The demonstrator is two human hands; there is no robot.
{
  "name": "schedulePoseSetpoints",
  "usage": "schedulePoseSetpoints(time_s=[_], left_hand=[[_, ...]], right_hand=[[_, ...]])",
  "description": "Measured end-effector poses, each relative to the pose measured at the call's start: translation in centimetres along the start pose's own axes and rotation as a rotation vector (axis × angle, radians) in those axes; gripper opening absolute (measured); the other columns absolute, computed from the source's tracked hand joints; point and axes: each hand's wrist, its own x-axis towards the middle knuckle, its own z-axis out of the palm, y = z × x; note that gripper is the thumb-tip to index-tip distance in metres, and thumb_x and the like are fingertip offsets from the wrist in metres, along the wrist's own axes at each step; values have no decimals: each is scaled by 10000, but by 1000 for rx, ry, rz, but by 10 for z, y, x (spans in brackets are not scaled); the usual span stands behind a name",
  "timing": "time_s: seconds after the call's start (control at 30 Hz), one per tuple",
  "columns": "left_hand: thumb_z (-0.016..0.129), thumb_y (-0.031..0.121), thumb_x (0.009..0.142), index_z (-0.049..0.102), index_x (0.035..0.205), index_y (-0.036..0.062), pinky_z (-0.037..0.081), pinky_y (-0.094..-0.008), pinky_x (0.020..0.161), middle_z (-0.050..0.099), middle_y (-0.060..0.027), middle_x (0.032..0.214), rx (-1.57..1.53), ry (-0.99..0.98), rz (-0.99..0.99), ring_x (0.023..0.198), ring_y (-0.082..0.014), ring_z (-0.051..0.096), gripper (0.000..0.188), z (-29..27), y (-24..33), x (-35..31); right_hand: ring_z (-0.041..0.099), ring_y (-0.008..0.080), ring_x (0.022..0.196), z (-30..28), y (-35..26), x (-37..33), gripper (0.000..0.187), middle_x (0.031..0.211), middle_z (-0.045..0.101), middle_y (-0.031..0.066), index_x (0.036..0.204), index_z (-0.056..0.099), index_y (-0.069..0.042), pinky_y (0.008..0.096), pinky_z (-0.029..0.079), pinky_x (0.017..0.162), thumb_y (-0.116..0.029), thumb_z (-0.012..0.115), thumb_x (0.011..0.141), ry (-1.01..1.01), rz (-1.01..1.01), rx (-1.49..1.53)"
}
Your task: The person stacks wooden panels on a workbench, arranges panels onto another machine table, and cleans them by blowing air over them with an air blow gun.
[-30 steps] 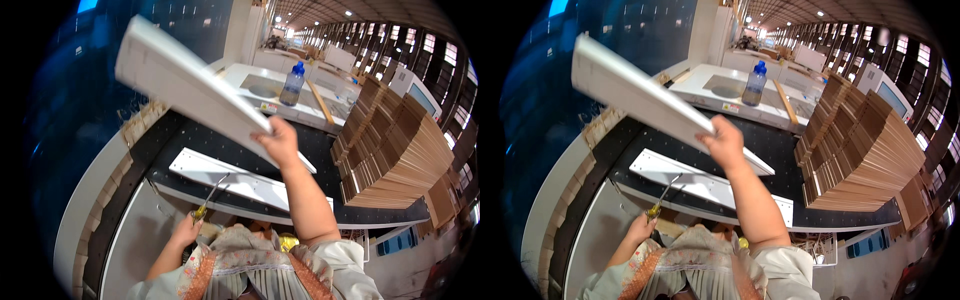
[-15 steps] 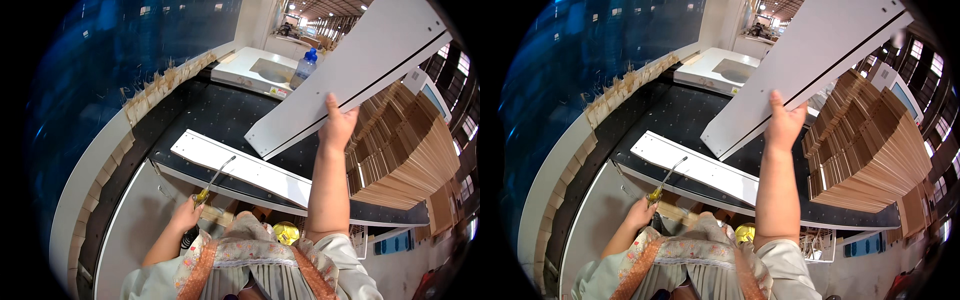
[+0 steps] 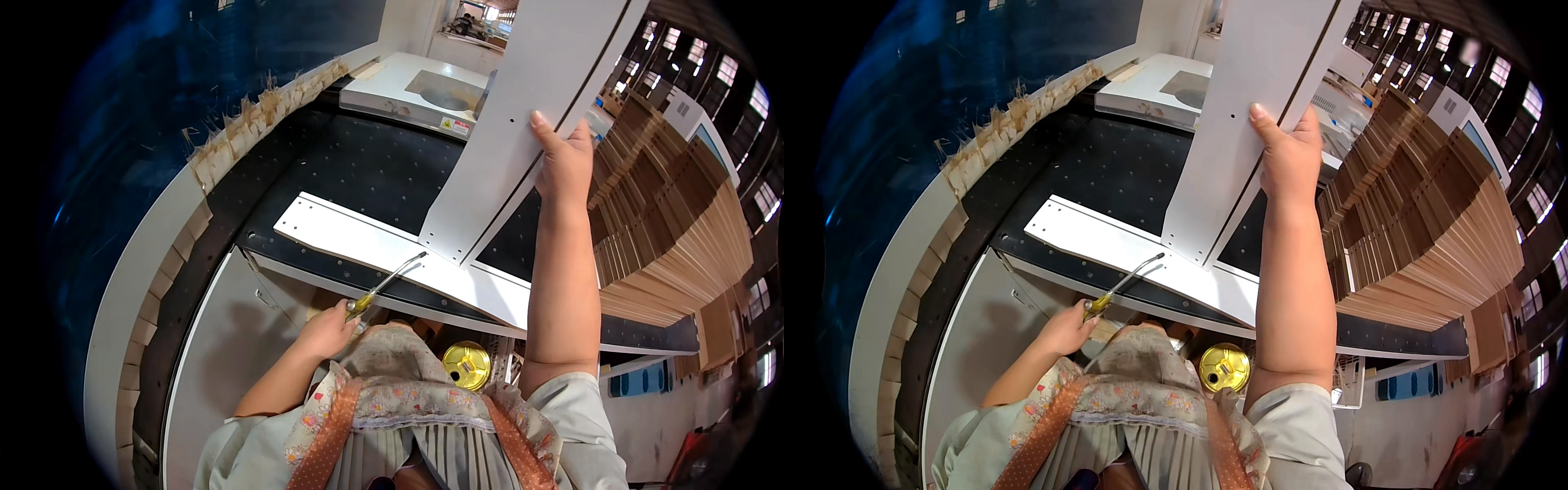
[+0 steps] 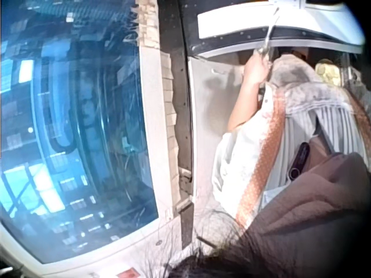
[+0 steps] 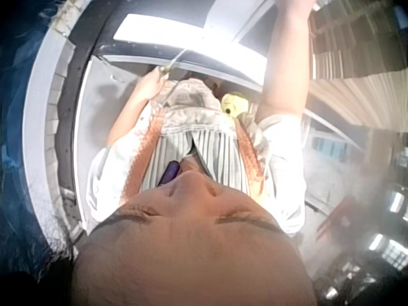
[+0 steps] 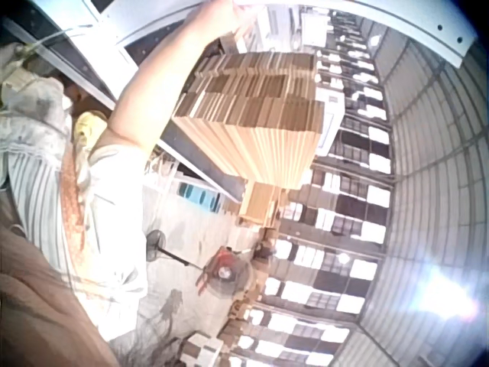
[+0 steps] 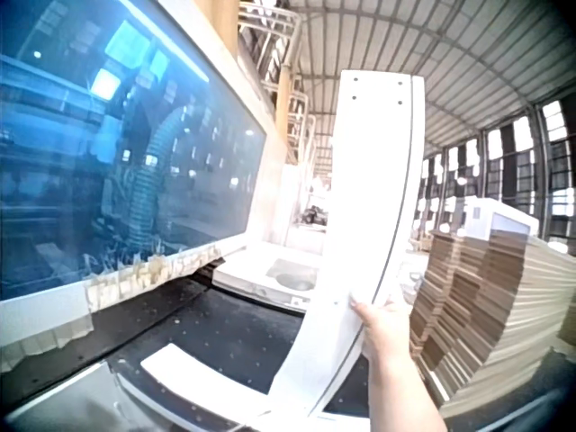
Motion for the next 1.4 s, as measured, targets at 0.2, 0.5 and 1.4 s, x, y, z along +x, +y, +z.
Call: schedulePoseSetpoints(time_s=[0.2,0.5,1.4], left_hand=[[490,269,871,458,1043,-35,460,-461,708,603,-228,836,88,-34,41,799,-396,580,351,-1,26,8],[476,229,882,390,1040,-1,463,-464,587,590,-201,773,203,36,193,677,-374,579,293,24,41,39],[473,174,855,425,995,-10,495,-439,618,604,-199,815,300,-9,106,712,-355,614,236,23,47,28]], right_hand=[[571,225,936,-12,9,15,376,1020,601,118,1101,501,-1,378,463,827,-139,679,798,46,244,-14],[565,190,895,-24,50,31,401,988,610,103,1068,527,21,325,444,812,-230,692,803,119,86,-63],[555,174,903,-31,66,35,424,1007,595,106,1073,491,6,311,442,812,-256,690,805,163,-2,-238]])
